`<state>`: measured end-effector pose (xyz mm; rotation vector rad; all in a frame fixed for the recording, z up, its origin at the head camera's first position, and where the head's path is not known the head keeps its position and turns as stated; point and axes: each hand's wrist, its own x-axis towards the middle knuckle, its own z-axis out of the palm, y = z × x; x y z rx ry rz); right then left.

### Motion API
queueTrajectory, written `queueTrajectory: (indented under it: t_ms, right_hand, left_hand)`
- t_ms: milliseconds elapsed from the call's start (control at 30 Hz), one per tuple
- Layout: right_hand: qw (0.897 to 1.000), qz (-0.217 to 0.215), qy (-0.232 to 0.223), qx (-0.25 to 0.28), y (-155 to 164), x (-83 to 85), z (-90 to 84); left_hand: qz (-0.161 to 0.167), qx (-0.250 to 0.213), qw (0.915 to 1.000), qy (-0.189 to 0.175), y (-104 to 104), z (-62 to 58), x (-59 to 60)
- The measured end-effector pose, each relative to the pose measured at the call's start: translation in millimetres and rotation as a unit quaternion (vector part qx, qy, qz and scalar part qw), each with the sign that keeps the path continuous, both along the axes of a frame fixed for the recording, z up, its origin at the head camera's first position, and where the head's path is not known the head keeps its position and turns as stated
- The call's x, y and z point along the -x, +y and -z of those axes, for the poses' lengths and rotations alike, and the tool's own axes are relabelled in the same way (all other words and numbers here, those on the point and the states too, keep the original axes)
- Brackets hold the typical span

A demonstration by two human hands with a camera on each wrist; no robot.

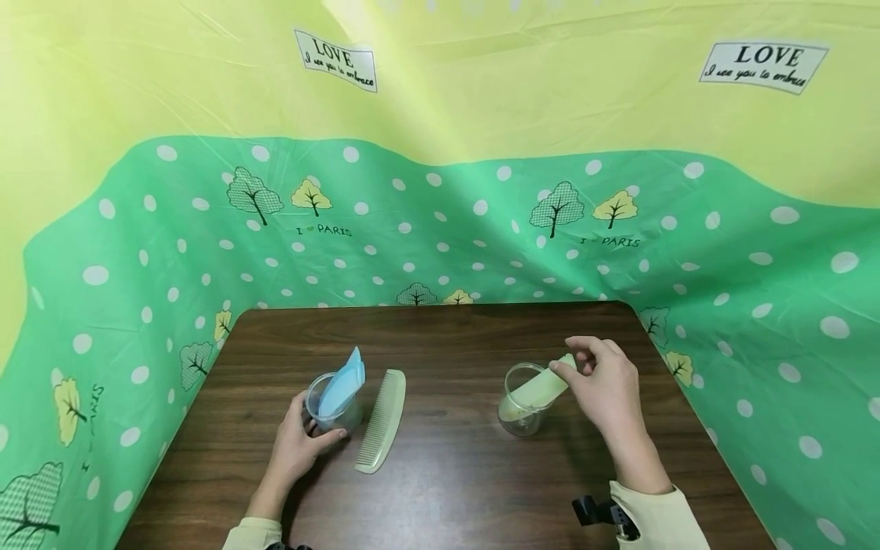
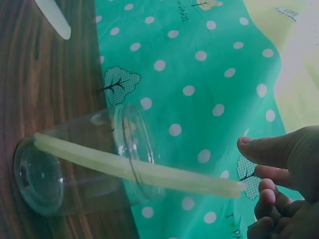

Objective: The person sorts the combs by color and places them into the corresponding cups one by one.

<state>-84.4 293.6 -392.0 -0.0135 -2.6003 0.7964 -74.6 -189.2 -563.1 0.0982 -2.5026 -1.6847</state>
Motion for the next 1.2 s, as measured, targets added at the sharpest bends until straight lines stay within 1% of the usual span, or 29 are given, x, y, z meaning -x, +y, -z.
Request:
queueTrajectory:
  t_ms: [200,367,500,733,900,1100,1200]
  right_hand:
    - [1.0,-0.019,-0.002,-0.005,-10,-0.2,-8.5]
    - [0.999,-0.042,-0.001,-0.004,-20,1.4,-8.4]
    - [0.998,-0.055,-0.006,-0.002,-28,2.8,-7.7]
    - [0.998,-0.057,-0.002,-0.013,-35,4.0,-8.2]
    - [0.998,-0.06,-0.01,-0.012,-38,4.9,-10.9]
    - [0.997,-0.066,-0.035,-0.017,-43,5.9,-13.9]
    - [0.996,-0.07,-0.048,-0.02,-46,6.0,-12.8]
  left_hand:
    - [0.004,-0.001,1.0,-0.009,-1,-0.6,-1.5]
    - [0.005,0.0,0.9999,-0.013,-2,1.2,-2.3]
    - [0.007,-0.002,0.9999,-0.009,-1,1.4,-1.6]
    - [0.006,0.0,0.9999,-0.009,-1,0.2,-1.0]
    - [0.004,0.002,0.9999,-0.011,-1,-0.6,-0.4]
    - [0.005,0.004,0.9999,-0.01,-1,-0.2,0.4]
    - [0.005,0.004,0.9999,-0.01,-1,0.2,0.4]
